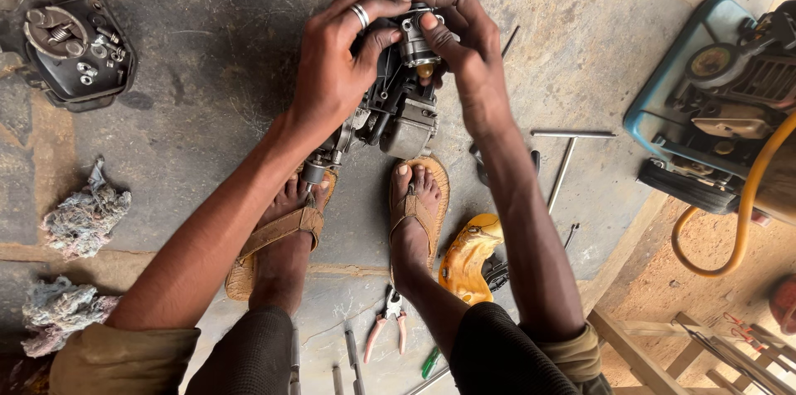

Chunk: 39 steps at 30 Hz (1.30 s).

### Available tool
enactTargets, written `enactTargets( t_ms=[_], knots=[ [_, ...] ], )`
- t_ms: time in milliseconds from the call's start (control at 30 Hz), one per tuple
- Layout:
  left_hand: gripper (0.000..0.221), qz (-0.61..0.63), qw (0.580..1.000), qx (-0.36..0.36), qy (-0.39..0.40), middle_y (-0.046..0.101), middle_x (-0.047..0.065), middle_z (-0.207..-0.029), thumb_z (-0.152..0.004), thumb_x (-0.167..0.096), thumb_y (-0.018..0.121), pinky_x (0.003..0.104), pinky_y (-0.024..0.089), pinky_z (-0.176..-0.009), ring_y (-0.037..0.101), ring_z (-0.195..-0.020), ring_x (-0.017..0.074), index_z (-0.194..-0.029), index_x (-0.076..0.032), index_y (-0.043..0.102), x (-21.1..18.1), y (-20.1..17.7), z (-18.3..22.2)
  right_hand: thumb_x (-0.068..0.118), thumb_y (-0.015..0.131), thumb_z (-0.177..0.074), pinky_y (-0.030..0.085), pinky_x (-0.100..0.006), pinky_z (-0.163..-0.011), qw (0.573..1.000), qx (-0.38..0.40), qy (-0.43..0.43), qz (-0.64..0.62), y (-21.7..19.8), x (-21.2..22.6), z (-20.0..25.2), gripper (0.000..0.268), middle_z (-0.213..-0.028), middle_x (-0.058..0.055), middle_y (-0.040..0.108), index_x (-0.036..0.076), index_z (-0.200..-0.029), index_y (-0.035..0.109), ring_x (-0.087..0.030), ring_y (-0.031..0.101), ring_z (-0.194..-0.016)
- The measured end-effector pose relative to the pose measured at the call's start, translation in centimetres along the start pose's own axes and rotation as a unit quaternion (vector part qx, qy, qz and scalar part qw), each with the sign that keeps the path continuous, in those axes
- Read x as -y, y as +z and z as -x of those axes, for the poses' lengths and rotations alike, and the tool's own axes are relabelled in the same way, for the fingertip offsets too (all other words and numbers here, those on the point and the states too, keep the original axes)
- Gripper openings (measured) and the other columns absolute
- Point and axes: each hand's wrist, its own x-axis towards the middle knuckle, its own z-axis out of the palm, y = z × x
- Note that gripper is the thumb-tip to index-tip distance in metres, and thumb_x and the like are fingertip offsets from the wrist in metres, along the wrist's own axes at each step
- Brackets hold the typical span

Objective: The person uses a screwdriver to loosen and remove screws from a small engine component on the floor. They then detach a black plastic cover, inspect the internal parts, and place the cover aside while continuing to work on the engine assembly.

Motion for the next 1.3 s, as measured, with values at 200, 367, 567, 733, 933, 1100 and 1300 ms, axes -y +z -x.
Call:
enactTargets(
  t_ms=[200,367,567,733,933,1100,1300],
  knots=[
    [0.023,0.048,0.998,0.008,-0.027,0.069,0.016,-0.123,-0.095,0.01,0.074,0.038,0.058,-0.103,0.072,-0.119,0.0281,-0.115,0.001,0.067,0.1,-0.4,0.0,0.041,0.05,-0.112,0.053,-0.029,-0.058,0.994,-0.034,-0.096,0.031,1.5,-2.1,0.1,0.041,-0.091,-0.007,0.067,0.009,-0.134,0.065,-0.012,0.062,-0.068],
    [0.026,0.033,0.999,0.018,0.01,0.067,0.016,-0.127,-0.095,0.014,0.072,0.039,0.054,-0.108,0.068,-0.124,0.0292,-0.116,0.001,0.063,-0.2,-0.9,-0.3,0.03,0.048,-0.109,0.056,-0.027,-0.049,0.985,-0.006,-0.088,0.147,-3.3,1.1,0.8,0.032,-0.121,-0.008,0.075,0.011,-0.128,0.067,-0.012,0.07,-0.062],
    [0.027,0.079,0.996,0.03,-0.027,0.067,0.013,-0.122,-0.096,0.015,0.067,0.033,0.058,-0.098,0.071,-0.115,0.0229,-0.118,0.0,0.062,-0.8,-1.0,-0.2,0.022,0.056,-0.11,0.061,-0.033,-0.075,0.942,-0.047,-0.235,0.236,-4.2,5.1,-0.9,0.021,-0.11,-0.01,0.078,0.009,-0.115,0.071,-0.015,0.076,-0.086],
    [0.028,0.064,0.996,0.035,-0.049,0.069,0.01,-0.117,-0.096,0.015,0.069,0.032,0.059,-0.093,0.074,-0.106,0.019,-0.119,-0.001,0.062,-0.9,-1.1,-0.2,0.032,0.068,-0.104,0.051,-0.042,-0.094,0.96,0.041,-0.132,0.244,-0.6,2.8,-2.4,0.035,-0.12,-0.018,0.068,0.003,-0.123,0.075,-0.029,0.063,-0.113],
    [0.029,0.041,0.998,0.047,-0.014,0.066,0.01,-0.122,-0.099,0.008,0.07,0.035,0.059,-0.095,0.07,-0.106,0.0206,-0.125,-0.003,0.061,-0.4,-1.2,0.2,0.06,0.074,-0.092,0.043,-0.048,-0.119,0.996,0.053,0.01,0.077,-2.4,0.0,-2.3,0.065,-0.135,-0.018,0.064,0.011,-0.131,0.056,-0.034,0.058,-0.136],
    [0.022,0.047,0.997,0.057,-0.036,0.063,0.011,-0.13,-0.106,-0.008,0.068,0.039,0.061,-0.101,0.07,-0.11,0.0218,-0.128,-0.006,0.063,0.2,-1.3,0.4,0.071,0.061,-0.089,0.037,-0.054,-0.114,0.99,0.044,0.039,0.126,-3.3,-1.3,-1.8,0.077,-0.138,-0.013,0.056,0.011,-0.136,0.068,-0.032,0.051,-0.136],
    [0.068,-0.012,0.996,0.084,0.04,0.058,0.017,-0.13,-0.091,-0.042,0.087,0.045,0.053,-0.103,0.064,-0.118,0.0334,-0.134,0.0,0.054,0.1,-0.8,0.1,0.061,0.064,-0.096,0.052,-0.055,-0.104,0.996,0.044,-0.01,0.08,-3.0,-3.5,-2.4,0.062,-0.107,-0.02,0.069,0.003,-0.117,0.072,-0.037,0.062,-0.105]
  ],
)
